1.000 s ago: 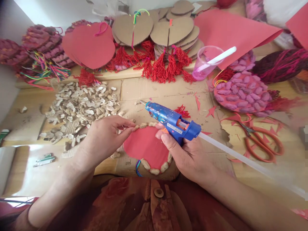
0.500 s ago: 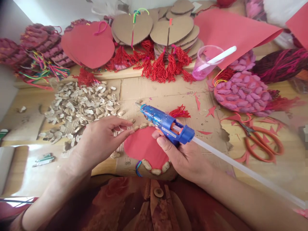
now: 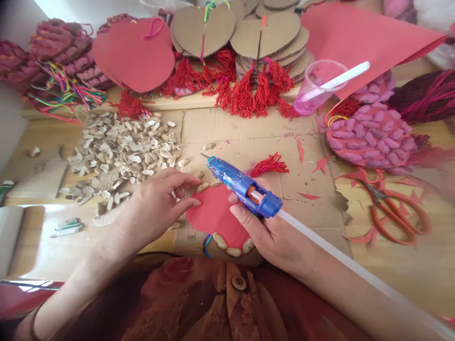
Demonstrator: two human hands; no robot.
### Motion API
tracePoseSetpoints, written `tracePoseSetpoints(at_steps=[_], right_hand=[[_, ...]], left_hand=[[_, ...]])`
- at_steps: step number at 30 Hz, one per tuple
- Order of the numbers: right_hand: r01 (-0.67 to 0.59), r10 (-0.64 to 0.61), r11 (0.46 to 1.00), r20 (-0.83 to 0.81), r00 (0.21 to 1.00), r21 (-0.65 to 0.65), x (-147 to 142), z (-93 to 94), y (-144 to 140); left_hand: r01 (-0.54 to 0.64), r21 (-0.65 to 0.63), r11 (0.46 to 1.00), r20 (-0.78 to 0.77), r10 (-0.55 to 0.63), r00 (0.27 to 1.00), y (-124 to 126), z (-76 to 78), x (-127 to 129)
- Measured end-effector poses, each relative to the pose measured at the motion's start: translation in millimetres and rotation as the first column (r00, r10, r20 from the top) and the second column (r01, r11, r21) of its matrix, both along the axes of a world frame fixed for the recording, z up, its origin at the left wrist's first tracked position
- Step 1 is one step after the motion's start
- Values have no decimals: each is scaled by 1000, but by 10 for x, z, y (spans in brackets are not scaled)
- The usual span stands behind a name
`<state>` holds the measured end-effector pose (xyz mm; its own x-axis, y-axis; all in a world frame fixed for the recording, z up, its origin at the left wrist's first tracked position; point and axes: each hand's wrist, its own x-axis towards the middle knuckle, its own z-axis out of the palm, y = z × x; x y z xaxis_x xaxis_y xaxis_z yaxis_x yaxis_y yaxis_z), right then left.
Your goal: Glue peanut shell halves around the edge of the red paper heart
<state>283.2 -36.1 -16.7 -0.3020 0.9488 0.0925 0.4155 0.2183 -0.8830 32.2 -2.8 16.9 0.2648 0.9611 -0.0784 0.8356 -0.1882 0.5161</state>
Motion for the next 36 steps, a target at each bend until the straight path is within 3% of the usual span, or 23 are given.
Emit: tracePoseSetpoints(at_steps=[11, 27, 36], right_hand=[[-6, 5, 1000, 52, 999, 26, 3, -24, 20], [6, -6, 999, -20, 1000, -38, -12, -37, 9], [24, -24, 999, 4, 1000, 45, -13, -50, 11]], left_hand=[[-32, -27, 999, 61, 33, 998, 2, -41, 17], [-53, -68, 996, 109, 60, 992, 43, -49, 22], [-90, -23, 996, 53, 91, 994, 41, -55, 61]])
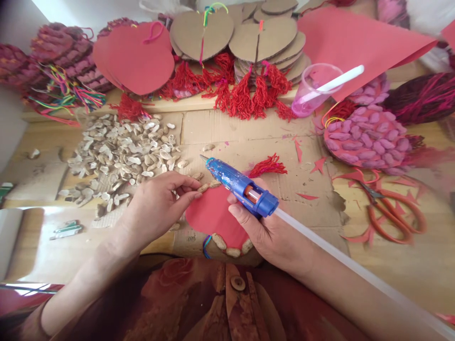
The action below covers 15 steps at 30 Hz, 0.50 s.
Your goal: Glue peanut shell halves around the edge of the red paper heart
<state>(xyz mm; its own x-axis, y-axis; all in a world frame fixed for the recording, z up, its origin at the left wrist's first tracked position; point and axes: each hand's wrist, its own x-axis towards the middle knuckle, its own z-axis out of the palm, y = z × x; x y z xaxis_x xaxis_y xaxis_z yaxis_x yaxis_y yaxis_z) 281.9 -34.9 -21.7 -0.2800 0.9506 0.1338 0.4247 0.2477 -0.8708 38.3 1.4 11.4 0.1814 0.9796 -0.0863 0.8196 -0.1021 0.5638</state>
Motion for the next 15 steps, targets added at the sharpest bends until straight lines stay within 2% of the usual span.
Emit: tracePoseSetpoints(at_steps=[15], right_hand=[[5, -6, 999, -22, 1000, -35, -14, 16, 10]], left_hand=[[48, -27, 998, -27, -48, 998, 42, 58, -16]])
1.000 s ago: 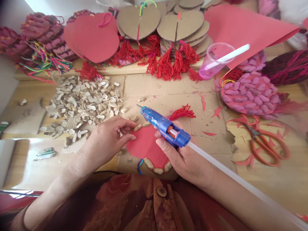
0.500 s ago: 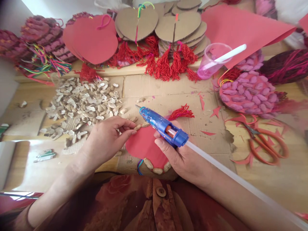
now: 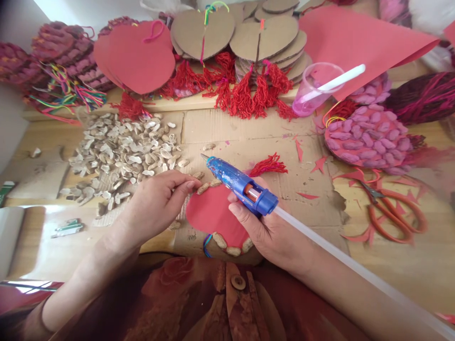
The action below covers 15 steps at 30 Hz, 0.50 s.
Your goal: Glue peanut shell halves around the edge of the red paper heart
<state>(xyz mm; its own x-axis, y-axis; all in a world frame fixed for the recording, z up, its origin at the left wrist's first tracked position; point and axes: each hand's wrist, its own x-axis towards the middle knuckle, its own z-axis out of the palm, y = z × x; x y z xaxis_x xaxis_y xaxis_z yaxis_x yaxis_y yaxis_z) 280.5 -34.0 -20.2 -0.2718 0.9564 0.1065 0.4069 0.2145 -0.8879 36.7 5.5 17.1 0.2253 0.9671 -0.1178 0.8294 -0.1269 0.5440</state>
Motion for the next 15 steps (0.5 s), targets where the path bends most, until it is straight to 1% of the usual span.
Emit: tracePoseSetpoints(at_steps=[4, 9, 15], right_hand=[[4, -4, 1000, -1, 1000, -16, 6, -13, -15], [2, -4, 999, -24, 1000, -47, 11, -22, -18], [5, -6, 1000, -14, 1000, -26, -5, -8, -10]], left_hand=[[9, 7, 1000, 39, -9, 999, 17, -13, -38], [-50, 29, 998, 74, 48, 996, 28, -2, -56], [-56, 75, 996, 85, 50, 995, 21, -22, -2]])
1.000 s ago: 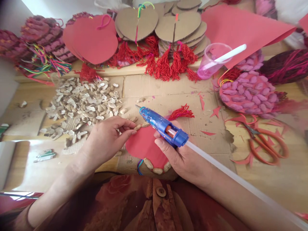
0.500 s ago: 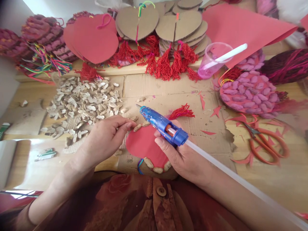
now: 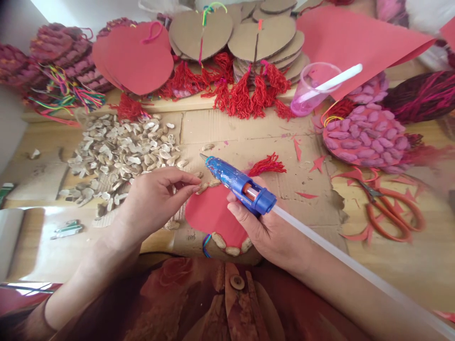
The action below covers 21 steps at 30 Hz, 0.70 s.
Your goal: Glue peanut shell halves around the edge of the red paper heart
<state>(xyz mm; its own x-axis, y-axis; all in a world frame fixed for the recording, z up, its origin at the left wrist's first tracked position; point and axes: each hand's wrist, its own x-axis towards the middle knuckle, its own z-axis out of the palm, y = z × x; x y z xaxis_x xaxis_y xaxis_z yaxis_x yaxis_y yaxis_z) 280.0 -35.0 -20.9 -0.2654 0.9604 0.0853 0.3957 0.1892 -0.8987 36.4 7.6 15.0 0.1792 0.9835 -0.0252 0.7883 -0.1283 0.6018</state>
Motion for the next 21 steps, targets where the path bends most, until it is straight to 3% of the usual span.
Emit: tracePoseSetpoints(at_steps=[10, 21], right_hand=[[4, -4, 1000, -7, 1000, -6, -7, 8, -2], [9, -9, 1000, -10, 1000, -11, -4, 11, 0]], left_hand=[[47, 71, 996, -15, -46, 999, -4, -41, 80], [23, 57, 998, -8, -22, 1000, 11, -90, 88]])
